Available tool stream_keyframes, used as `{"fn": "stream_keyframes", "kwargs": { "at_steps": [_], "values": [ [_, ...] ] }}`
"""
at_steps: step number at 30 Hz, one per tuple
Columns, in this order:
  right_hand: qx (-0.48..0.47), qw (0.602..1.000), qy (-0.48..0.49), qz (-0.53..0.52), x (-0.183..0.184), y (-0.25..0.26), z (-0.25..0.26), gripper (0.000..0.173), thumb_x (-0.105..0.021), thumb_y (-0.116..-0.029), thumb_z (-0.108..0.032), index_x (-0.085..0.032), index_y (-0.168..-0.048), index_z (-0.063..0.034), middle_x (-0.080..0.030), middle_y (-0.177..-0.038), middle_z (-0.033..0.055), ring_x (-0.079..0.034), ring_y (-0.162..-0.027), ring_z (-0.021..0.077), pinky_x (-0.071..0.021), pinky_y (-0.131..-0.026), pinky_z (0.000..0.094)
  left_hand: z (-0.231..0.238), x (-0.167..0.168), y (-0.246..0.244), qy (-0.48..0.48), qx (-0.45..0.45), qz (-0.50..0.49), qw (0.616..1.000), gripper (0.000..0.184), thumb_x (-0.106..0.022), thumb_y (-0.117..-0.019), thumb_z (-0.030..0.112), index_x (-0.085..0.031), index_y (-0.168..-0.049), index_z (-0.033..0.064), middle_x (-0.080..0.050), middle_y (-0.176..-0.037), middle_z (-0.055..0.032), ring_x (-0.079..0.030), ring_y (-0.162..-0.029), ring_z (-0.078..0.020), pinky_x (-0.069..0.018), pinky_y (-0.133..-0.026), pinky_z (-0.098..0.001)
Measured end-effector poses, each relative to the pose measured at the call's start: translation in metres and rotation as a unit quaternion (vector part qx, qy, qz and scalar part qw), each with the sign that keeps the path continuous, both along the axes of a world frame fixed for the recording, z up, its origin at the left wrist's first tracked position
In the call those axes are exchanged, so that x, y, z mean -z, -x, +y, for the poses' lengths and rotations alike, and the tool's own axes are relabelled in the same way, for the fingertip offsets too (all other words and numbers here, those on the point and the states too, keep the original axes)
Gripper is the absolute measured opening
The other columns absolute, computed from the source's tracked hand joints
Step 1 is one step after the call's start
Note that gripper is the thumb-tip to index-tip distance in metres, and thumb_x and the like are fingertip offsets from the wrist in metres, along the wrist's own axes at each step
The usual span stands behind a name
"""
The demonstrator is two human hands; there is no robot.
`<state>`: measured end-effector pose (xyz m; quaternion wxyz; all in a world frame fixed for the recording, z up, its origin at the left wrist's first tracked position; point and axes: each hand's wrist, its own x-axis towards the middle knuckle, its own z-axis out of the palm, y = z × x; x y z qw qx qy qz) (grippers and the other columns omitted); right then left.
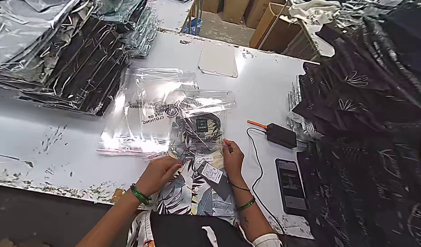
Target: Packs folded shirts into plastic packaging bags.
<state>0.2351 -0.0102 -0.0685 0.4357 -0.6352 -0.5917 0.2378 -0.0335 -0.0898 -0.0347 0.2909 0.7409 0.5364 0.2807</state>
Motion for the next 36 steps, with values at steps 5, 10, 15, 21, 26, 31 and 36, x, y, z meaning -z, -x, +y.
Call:
{"fn": "stream_keyframes", "kwargs": {
  "at_steps": [5, 10, 15, 21, 26, 31, 36],
  "values": [
    [0.013, 0.999, -0.050, -0.005, 0.004, 0.003, -0.002, 0.021, -0.062, -0.0913, 0.000, -0.073, -0.107, 0.0097, -0.068, -0.107, 0.0262, -0.068, -0.091, 0.0259, -0.0559, -0.078, 0.0320, 0.018, 0.012, -0.016, -0.030, -0.204, -0.071, 0.976, 0.061, -0.071, -0.0861, 0.004, -0.047, -0.141, -0.0080, -0.049, -0.139, -0.0311, -0.063, -0.063, -0.0147, -0.0550, -0.057, -0.0299],
    [-0.001, 0.996, -0.079, -0.045, 0.002, 0.003, -0.003, 0.019, -0.062, -0.0916, 0.000, -0.074, -0.104, 0.0096, -0.069, -0.108, 0.0277, -0.070, -0.095, 0.0310, -0.0575, -0.082, 0.0358, 0.043, 0.007, -0.032, -0.018, -0.204, 0.069, 0.976, 0.035, -0.061, -0.0985, 0.010, -0.066, -0.132, 0.0003, -0.053, -0.144, -0.0299, -0.072, -0.084, -0.0423, -0.0587, -0.072, -0.0551],
    [-0.038, 0.992, -0.045, -0.112, -0.014, -0.007, -0.020, 0.018, -0.060, -0.0936, 0.002, -0.074, -0.103, 0.0088, -0.068, -0.113, 0.0291, -0.070, -0.100, 0.0384, -0.0585, -0.084, 0.0467, 0.033, 0.022, -0.028, -0.186, -0.247, -0.004, 0.951, 0.021, -0.054, -0.0969, 0.000, -0.072, -0.103, -0.0097, -0.070, -0.105, -0.0274, -0.072, -0.092, -0.0374, -0.0593, -0.080, -0.0454],
    [-0.086, 0.985, -0.024, -0.150, -0.022, -0.027, -0.090, 0.020, -0.058, -0.0861, 0.007, -0.074, -0.098, 0.0069, -0.069, -0.113, 0.0261, -0.073, -0.093, 0.0367, -0.0609, -0.074, 0.0458, -0.042, 0.031, -0.021, -0.258, -0.210, -0.025, 0.943, 0.019, -0.058, -0.0990, 0.014, -0.070, -0.091, 0.0014, -0.067, -0.094, -0.0146, -0.066, -0.092, -0.0140, -0.0526, -0.084, -0.0174],
    [-0.082, 0.994, 0.002, -0.066, -0.022, -0.030, -0.139, 0.022, -0.055, -0.0912, -0.005, -0.073, -0.097, 0.0060, -0.071, -0.105, 0.0209, -0.071, -0.094, 0.0211, -0.0570, -0.082, 0.0272, -0.095, 0.033, -0.003, -0.224, -0.164, -0.032, 0.960, 0.020, -0.058, -0.0989, 0.028, -0.067, -0.086, 0.0157, -0.064, -0.088, -0.0041, -0.060, -0.088, -0.0089, -0.0477, -0.080, -0.0163],
    [0.043, 0.882, 0.301, 0.359, -0.048, -0.018, -0.157, 0.017, -0.048, -0.1034, -0.004, -0.045, -0.119, 0.0035, -0.067, -0.097, 0.0059, -0.070, -0.077, 0.0059, -0.0601, -0.068, 0.0232, -0.125, 0.012, -0.009, 0.126, -0.264, -0.268, 0.918, 0.045, -0.076, -0.0782, 0.019, -0.057, -0.106, -0.0111, -0.060, -0.127, -0.0151, -0.064, -0.103, -0.0003, -0.0561, -0.078, -0.0168],
    [0.045, 0.623, 0.343, 0.702, -0.056, -0.015, -0.146, 0.018, -0.046, -0.1054, -0.011, -0.061, -0.111, -0.0031, -0.075, -0.099, 0.0174, -0.076, -0.086, 0.0271, -0.0642, -0.079, 0.0411, -0.090, -0.042, -0.007, 0.481, -0.207, -0.481, 0.703, 0.029, -0.039, -0.1029, 0.004, -0.066, -0.094, 0.0112, -0.073, -0.075, 0.0013, -0.067, -0.061, -0.0024, -0.0552, -0.058, -0.0160]
  ]
}}
